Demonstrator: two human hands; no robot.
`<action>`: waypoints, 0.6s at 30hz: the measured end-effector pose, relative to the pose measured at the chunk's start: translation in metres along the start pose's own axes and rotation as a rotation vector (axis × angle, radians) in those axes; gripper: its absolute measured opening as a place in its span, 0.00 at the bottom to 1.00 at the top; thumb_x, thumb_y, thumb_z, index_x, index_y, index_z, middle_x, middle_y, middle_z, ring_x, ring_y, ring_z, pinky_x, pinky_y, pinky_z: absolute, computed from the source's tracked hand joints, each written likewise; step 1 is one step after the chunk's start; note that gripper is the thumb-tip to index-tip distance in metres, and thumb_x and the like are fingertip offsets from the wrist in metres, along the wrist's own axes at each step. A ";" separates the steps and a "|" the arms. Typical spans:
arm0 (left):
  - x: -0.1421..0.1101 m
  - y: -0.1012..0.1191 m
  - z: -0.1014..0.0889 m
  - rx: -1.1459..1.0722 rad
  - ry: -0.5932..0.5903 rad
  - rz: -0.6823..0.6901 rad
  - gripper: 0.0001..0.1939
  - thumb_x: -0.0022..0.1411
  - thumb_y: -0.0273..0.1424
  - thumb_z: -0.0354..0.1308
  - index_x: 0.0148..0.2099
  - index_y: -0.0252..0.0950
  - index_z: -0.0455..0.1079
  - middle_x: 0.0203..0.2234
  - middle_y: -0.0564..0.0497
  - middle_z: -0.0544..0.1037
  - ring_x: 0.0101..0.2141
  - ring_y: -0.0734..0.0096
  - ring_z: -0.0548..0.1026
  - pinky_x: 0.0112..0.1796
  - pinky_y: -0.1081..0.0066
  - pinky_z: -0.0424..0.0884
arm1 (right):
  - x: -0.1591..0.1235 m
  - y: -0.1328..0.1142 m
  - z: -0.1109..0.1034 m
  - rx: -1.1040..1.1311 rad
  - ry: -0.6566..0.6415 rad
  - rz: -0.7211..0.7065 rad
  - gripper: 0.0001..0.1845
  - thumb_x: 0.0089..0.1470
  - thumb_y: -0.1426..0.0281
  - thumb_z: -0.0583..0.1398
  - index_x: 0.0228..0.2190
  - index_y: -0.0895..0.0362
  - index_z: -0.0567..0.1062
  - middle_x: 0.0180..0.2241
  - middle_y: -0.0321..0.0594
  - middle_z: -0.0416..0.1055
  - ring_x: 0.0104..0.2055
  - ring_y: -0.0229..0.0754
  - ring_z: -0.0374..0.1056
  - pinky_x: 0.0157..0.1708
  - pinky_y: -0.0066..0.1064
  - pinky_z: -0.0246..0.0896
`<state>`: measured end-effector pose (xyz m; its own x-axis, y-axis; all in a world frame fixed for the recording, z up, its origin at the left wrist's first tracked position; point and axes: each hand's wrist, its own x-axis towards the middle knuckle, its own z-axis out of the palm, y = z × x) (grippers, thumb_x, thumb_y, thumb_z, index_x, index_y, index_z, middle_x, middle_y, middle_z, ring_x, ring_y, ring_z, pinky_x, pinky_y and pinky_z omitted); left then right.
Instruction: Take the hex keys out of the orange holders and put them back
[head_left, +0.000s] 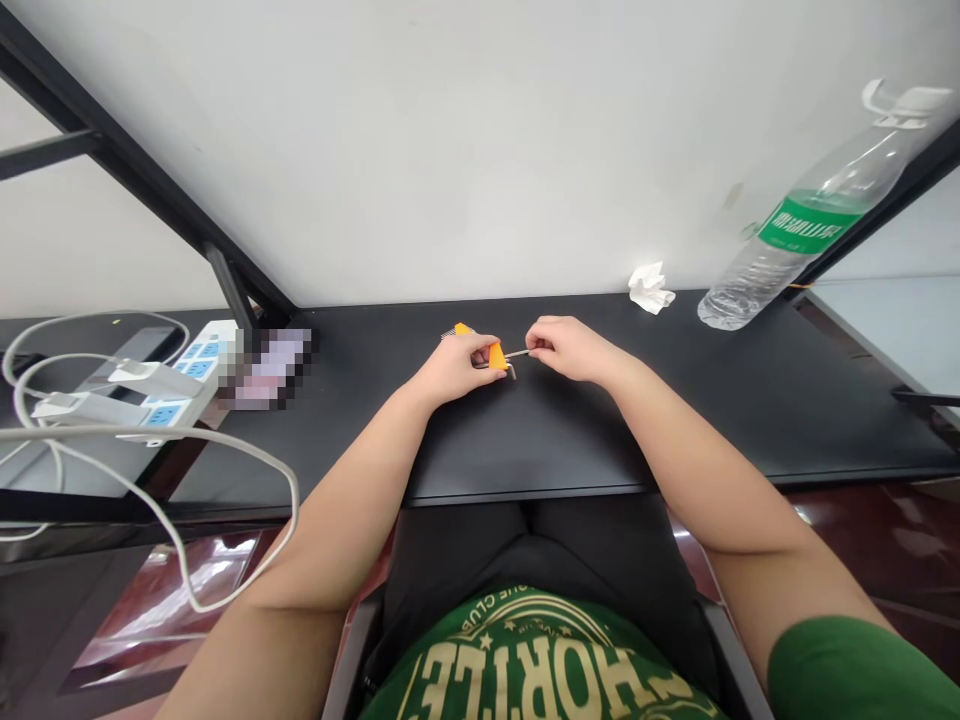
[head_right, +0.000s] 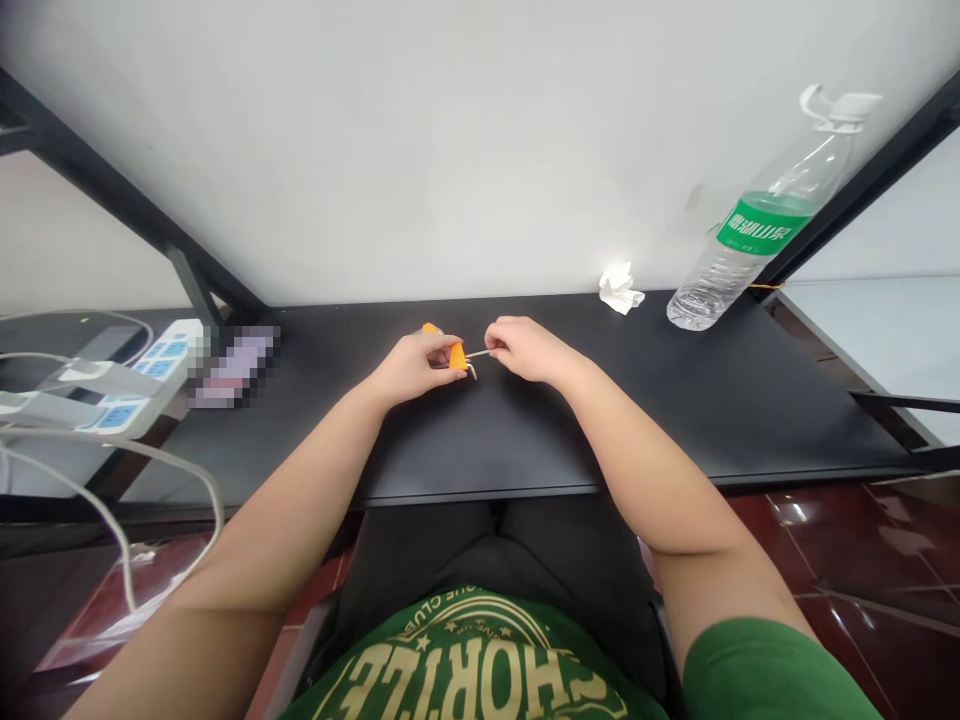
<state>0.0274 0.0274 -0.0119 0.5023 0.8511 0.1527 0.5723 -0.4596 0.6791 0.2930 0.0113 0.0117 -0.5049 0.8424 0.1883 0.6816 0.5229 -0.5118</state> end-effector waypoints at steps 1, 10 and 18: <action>0.000 0.000 0.000 -0.004 0.003 -0.001 0.27 0.55 0.43 0.73 0.55 0.40 0.80 0.40 0.50 0.83 0.40 0.61 0.80 0.48 0.60 0.79 | 0.000 0.000 0.000 0.006 0.006 -0.002 0.06 0.62 0.74 0.59 0.35 0.56 0.77 0.40 0.42 0.74 0.40 0.44 0.68 0.41 0.34 0.60; -0.001 0.004 0.000 -0.036 0.017 -0.017 0.27 0.54 0.42 0.74 0.55 0.40 0.81 0.40 0.50 0.83 0.40 0.62 0.79 0.48 0.61 0.79 | 0.000 0.001 -0.001 0.014 -0.008 -0.013 0.07 0.63 0.73 0.58 0.35 0.55 0.77 0.40 0.42 0.74 0.41 0.45 0.68 0.41 0.35 0.60; -0.001 0.009 0.003 -0.037 -0.052 0.064 0.19 0.58 0.41 0.70 0.49 0.39 0.81 0.36 0.51 0.81 0.37 0.64 0.78 0.44 0.64 0.76 | -0.002 -0.022 0.012 0.129 0.003 -0.087 0.11 0.55 0.77 0.58 0.40 0.55 0.73 0.43 0.43 0.72 0.39 0.43 0.67 0.40 0.34 0.61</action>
<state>0.0337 0.0214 -0.0079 0.5706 0.8054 0.1604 0.5142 -0.5027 0.6949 0.2724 -0.0036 0.0127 -0.5570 0.7954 0.2389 0.5619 0.5727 -0.5969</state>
